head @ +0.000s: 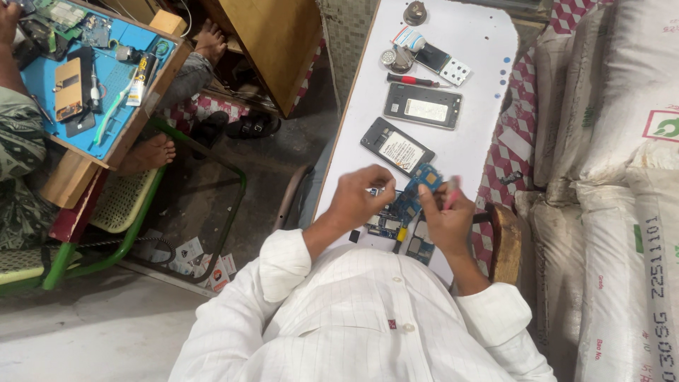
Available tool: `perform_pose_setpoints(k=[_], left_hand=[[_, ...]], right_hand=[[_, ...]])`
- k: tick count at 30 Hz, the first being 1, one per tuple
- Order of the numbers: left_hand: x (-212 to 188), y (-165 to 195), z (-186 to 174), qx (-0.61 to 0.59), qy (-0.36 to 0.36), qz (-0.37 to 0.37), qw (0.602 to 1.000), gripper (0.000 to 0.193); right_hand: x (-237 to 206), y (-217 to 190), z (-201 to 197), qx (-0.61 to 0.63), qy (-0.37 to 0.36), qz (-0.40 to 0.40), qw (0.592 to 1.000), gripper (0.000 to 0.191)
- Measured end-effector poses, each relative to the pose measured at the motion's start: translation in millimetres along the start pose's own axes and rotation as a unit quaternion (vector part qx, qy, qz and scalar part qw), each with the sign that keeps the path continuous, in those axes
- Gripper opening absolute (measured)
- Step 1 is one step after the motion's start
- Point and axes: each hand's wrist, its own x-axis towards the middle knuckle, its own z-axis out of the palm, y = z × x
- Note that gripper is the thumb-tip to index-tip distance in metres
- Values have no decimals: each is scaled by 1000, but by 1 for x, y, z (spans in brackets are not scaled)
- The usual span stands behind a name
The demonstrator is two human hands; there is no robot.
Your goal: The person sits at a workbench and cleans a blue circuit board, holding the board in one hand and scrubbing it with a toothbrush, turning the board to brush different sides and areas. Disassembled phone parts and other boards lie on the bench around them.
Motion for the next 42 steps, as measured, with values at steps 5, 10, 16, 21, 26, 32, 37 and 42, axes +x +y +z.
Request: perform_pose_setpoints(k=[5,10,16,21,26,32,37,42], left_hand=[[15,-4,-11,-347,35,-85,933,14],[27,0,-27,-451,71,-101,884,19],[26,8,-28,-537,45,-104,836,18],[24,5,-23,-582,30,-132,802,18],[19,-3,-21,-609,12,-115,785,11],[18,-1,-21,-549,-12,-63,833,11],[19,6,-18,-483,14,-92,871,12],[19,8,-13,-467,27,-105,878,14]], right_hand=[[2,14,-4,100,-11,54,994,22],[3,28,-5,246,20,132,960,20],[5,37,-6,278,28,135,951,20],[4,34,-6,285,19,128,950,19],[2,33,-7,297,14,132,946,17],[2,34,-9,313,10,143,939,16],[1,31,-9,312,10,139,940,15],[3,26,-10,333,1,139,933,13]])
